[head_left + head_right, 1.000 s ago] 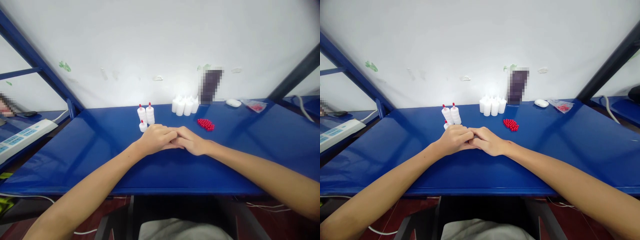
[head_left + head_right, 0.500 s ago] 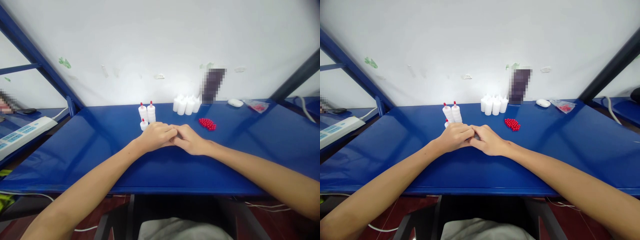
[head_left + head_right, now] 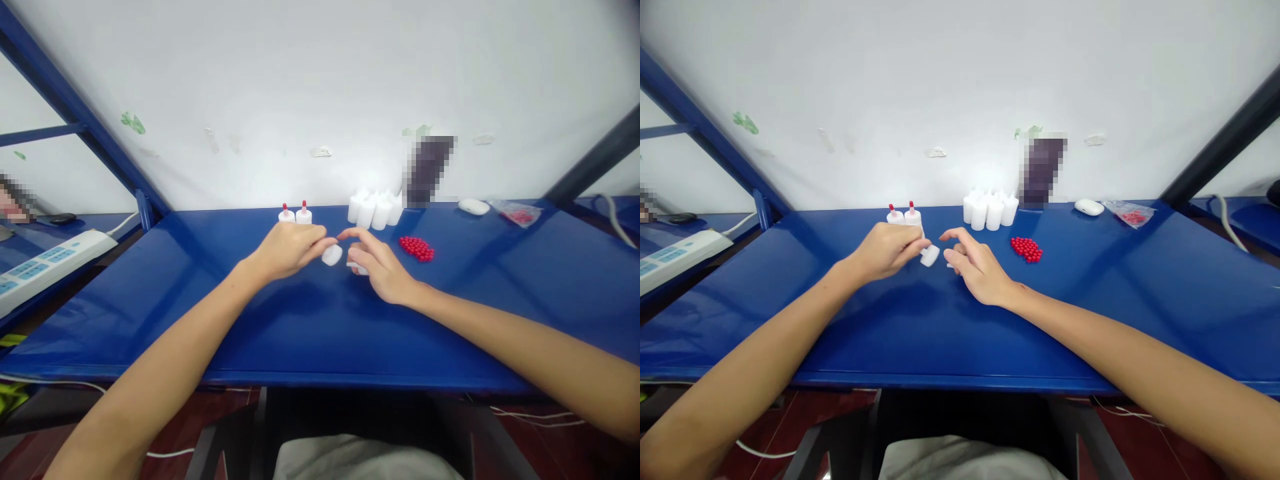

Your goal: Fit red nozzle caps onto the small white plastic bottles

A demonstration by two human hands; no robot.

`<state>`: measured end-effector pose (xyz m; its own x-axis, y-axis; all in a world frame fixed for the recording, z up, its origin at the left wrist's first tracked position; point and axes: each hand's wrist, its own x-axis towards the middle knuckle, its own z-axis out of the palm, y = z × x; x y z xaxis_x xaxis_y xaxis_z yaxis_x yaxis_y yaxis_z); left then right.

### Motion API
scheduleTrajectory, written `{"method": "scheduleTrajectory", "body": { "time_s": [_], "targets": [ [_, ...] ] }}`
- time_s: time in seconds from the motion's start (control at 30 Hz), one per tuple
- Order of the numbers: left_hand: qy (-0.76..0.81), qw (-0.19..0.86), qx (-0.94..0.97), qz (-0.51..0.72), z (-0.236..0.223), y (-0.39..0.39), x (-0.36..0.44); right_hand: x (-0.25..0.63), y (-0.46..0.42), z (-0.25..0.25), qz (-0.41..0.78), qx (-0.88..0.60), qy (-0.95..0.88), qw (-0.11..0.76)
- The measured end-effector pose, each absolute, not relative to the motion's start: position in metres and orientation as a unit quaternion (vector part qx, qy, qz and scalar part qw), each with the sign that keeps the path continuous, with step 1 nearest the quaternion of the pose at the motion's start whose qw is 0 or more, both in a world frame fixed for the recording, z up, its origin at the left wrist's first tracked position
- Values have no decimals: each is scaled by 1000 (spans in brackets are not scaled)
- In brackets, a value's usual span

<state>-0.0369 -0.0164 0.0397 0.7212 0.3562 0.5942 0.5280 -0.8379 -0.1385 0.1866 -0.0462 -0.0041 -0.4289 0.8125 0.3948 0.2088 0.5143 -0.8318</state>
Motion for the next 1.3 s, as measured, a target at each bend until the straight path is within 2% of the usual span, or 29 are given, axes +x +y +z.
{"method": "scheduleTrajectory", "body": {
  "time_s": [0.2, 0.5, 0.9, 1.0, 1.17, 1.3],
  "targets": [
    [-392, 122, -886, -218, 68, -3, -80, 187, -43, -6, 338, -365, -750, 436],
    [-450, 70, -874, -167, 68, -1, -85, 184, -45, -2, 257, -386, -786, 408],
    [-387, 98, -882, -252, 57, 8, -86, 186, -50, -2, 251, -307, -834, 384],
    [-380, 137, -866, -294, 60, 2, -80, 187, -50, -2, 251, -302, -838, 379],
    [-247, 233, -855, -393, 56, -17, -50, 186, -51, -1, 238, -294, -854, 357],
    [-156, 239, -873, -394, 42, -30, -23, 186, -51, -1, 223, -283, -864, 352]
  ]
}}
